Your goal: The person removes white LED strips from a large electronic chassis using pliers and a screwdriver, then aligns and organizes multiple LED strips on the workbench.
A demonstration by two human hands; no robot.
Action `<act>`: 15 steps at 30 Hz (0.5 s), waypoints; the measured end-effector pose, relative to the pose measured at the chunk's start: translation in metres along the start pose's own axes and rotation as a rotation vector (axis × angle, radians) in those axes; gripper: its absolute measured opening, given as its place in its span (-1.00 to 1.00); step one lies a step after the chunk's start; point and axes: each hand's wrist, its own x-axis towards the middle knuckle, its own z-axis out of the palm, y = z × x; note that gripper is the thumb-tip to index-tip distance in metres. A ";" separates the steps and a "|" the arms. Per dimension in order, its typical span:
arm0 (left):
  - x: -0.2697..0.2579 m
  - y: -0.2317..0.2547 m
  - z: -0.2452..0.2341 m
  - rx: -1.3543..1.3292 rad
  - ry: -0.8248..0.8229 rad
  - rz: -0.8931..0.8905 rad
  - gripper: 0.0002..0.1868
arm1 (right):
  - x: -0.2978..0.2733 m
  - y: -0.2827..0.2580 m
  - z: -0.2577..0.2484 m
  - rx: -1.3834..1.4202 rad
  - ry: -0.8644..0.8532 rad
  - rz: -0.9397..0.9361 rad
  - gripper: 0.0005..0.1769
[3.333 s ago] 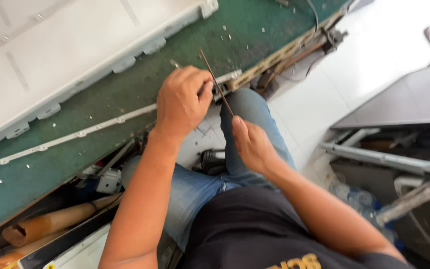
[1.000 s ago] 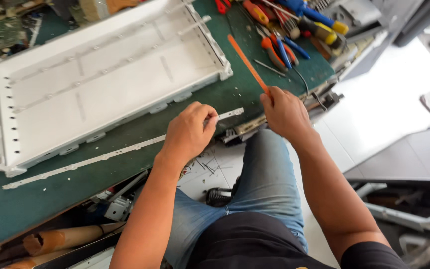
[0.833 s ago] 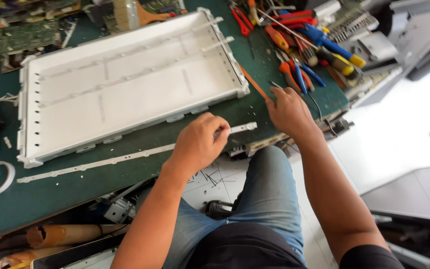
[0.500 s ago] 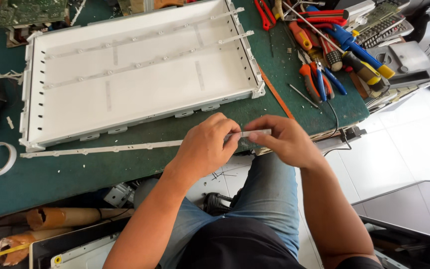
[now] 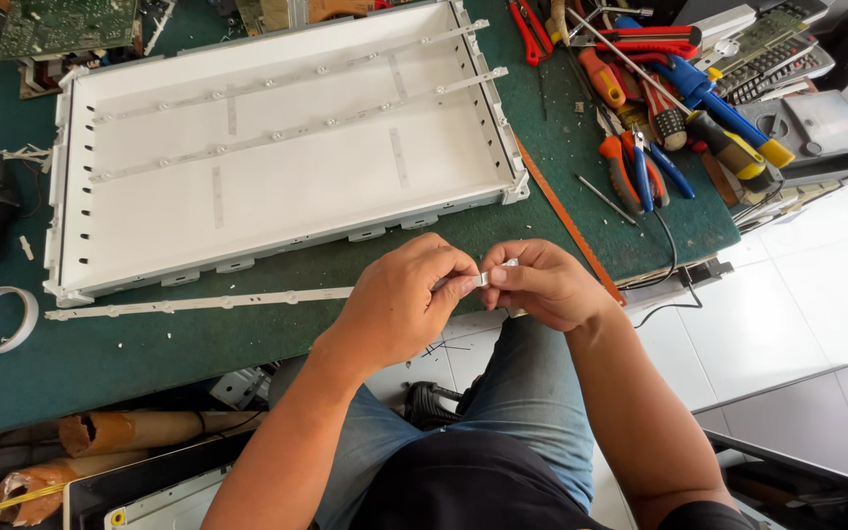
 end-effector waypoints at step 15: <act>0.000 0.012 0.012 0.490 0.160 0.187 -0.81 | -0.027 -0.039 0.052 -0.636 0.310 -0.357 -0.85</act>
